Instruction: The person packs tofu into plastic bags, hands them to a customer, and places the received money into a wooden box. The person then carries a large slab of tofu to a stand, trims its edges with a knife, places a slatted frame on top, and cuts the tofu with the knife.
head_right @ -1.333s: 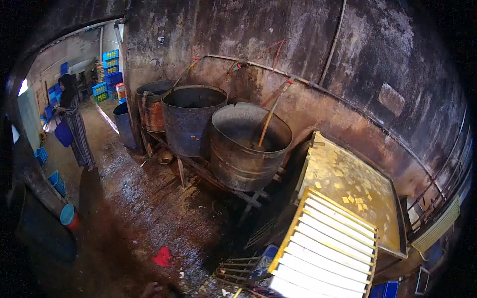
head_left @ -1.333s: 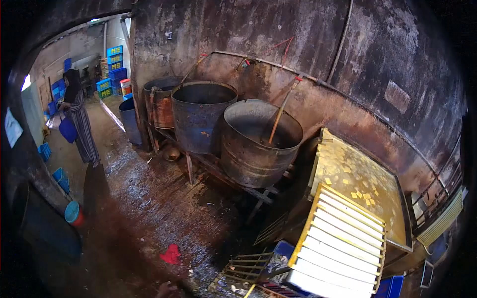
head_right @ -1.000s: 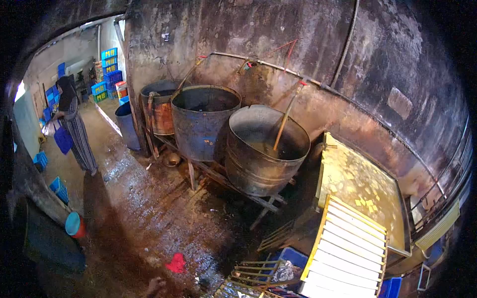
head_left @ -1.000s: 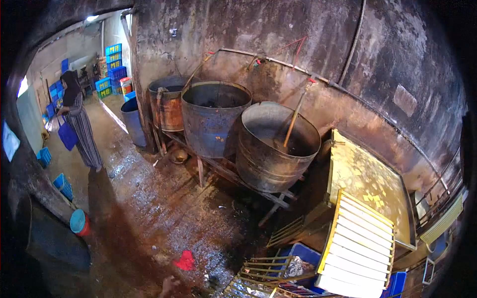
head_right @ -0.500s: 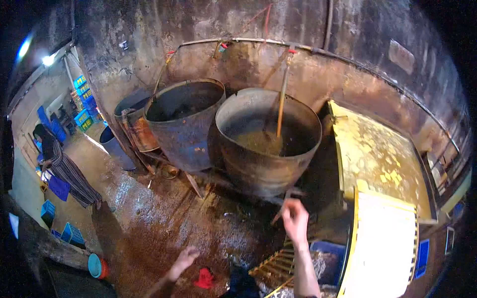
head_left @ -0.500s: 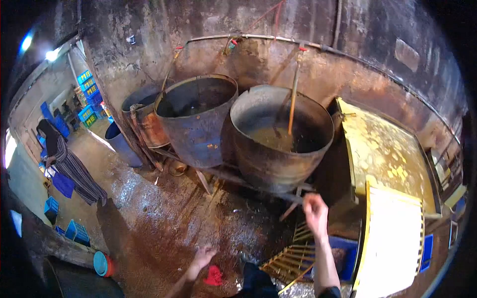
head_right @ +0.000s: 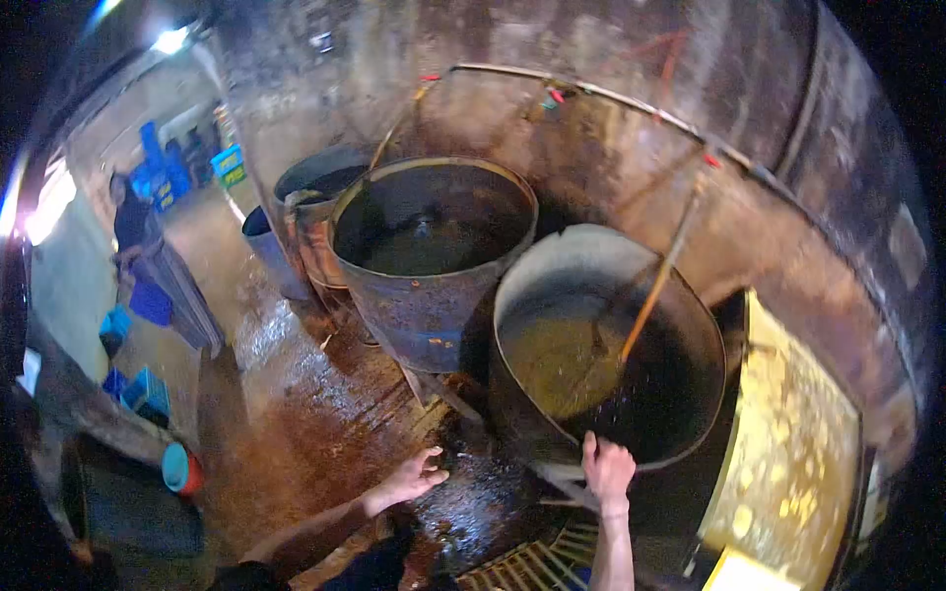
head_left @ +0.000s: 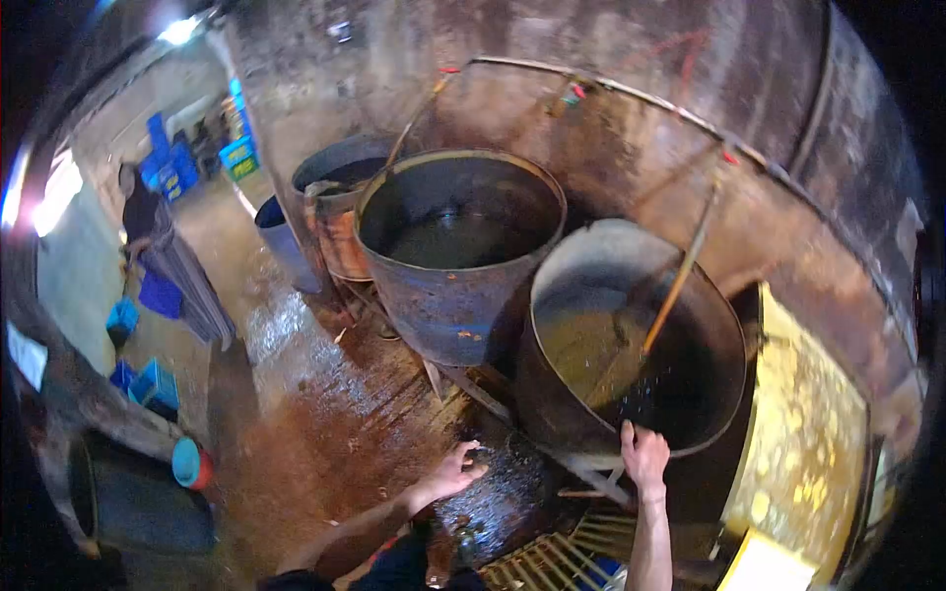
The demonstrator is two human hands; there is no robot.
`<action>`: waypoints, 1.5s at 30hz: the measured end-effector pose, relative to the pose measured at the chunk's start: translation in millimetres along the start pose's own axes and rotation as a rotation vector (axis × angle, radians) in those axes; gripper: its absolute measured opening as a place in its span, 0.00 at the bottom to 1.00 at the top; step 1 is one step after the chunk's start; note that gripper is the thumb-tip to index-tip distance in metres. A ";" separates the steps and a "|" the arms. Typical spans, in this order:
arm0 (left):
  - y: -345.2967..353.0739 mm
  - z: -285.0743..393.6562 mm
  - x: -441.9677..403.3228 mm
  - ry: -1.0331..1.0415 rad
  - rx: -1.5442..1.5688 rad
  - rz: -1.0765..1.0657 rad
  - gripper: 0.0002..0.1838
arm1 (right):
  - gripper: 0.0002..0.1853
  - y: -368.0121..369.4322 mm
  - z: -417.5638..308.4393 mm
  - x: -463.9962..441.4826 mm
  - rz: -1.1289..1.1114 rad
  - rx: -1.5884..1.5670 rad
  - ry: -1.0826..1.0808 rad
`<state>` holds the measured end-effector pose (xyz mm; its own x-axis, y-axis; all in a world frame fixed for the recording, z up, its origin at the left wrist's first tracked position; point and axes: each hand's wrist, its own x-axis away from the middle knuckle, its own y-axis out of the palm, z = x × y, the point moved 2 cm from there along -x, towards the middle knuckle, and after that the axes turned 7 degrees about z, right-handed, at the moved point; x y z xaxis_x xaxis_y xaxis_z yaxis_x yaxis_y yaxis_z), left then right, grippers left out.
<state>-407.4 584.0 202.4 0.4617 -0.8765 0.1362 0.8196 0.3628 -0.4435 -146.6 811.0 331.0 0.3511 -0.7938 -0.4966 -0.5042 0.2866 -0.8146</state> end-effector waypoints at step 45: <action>26.8 173.2 -242.9 0.426 -0.787 0.115 0.26 | 0.14 132.6 191.1 -626.6 0.097 -0.153 -0.081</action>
<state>-438.8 861.4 310.9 0.2333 -0.9479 -0.2171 0.2345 0.2715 -0.9334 -282.6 1448.9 476.9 0.3542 -0.7187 -0.5983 -0.6504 0.2704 -0.7098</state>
